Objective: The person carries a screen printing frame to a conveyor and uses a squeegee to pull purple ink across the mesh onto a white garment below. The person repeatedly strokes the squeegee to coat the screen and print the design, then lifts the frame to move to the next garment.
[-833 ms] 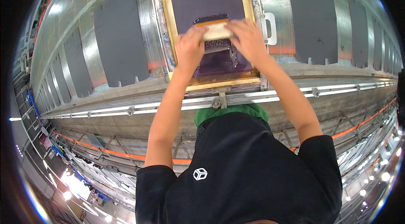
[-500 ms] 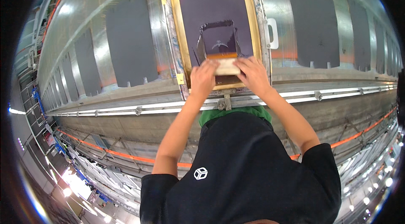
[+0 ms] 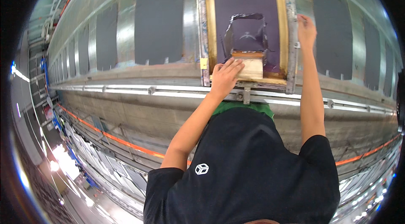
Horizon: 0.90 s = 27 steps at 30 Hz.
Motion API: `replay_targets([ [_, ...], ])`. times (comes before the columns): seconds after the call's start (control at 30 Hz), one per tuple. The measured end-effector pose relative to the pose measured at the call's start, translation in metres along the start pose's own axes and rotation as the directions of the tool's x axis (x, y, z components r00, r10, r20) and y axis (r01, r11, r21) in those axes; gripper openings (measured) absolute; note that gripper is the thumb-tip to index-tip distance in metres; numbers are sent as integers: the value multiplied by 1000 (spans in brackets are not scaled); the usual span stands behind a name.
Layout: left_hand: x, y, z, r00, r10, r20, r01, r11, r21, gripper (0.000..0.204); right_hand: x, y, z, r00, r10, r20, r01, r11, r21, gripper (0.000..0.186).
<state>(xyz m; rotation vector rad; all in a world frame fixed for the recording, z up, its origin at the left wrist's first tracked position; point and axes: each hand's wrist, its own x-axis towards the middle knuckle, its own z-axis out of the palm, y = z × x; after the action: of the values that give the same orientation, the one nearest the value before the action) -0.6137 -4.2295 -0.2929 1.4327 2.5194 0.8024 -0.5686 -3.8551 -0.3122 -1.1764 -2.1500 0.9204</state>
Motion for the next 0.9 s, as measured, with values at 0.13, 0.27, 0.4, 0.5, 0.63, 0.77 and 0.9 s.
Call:
replay_targets([
  [0.13, -29, -36, -32, 997, -53, -52, 53, 999, 4, 55, -31, -58, 31, 1000, -1, -16, 2, 999, 37, 28],
  [0.27, -65, -120, -91, 992, -118, -51, 121, 991, 61, 55, -86, -117, 127, 999, -51, -10, 52, 987, 150, 27],
  [0.4, -98, -208, -150, 992, -126, -20, 127, 989, 76, 53, -137, -180, 207, 1000, 12, 14, -14, 980, 198, 25],
  [0.5, -113, -249, -173, 994, -108, -28, 110, 990, 84, 53, -157, -214, 238, 996, 43, 73, -55, 986, 158, 25],
  [0.63, -131, -283, -191, 995, -91, -31, 93, 990, 103, 54, -169, -221, 268, 1000, -2, 27, -1, 995, 101, 25],
  [0.77, -155, -293, -196, 999, -47, 4, 46, 992, 113, 55, -165, -212, 282, 1000, -23, 14, 23, 999, 50, 27],
  [0.9, -145, -305, -187, 1000, 2, 17, -5, 984, 181, 50, -164, -211, 276, 991, 42, 129, -29, 995, -100, 30],
])
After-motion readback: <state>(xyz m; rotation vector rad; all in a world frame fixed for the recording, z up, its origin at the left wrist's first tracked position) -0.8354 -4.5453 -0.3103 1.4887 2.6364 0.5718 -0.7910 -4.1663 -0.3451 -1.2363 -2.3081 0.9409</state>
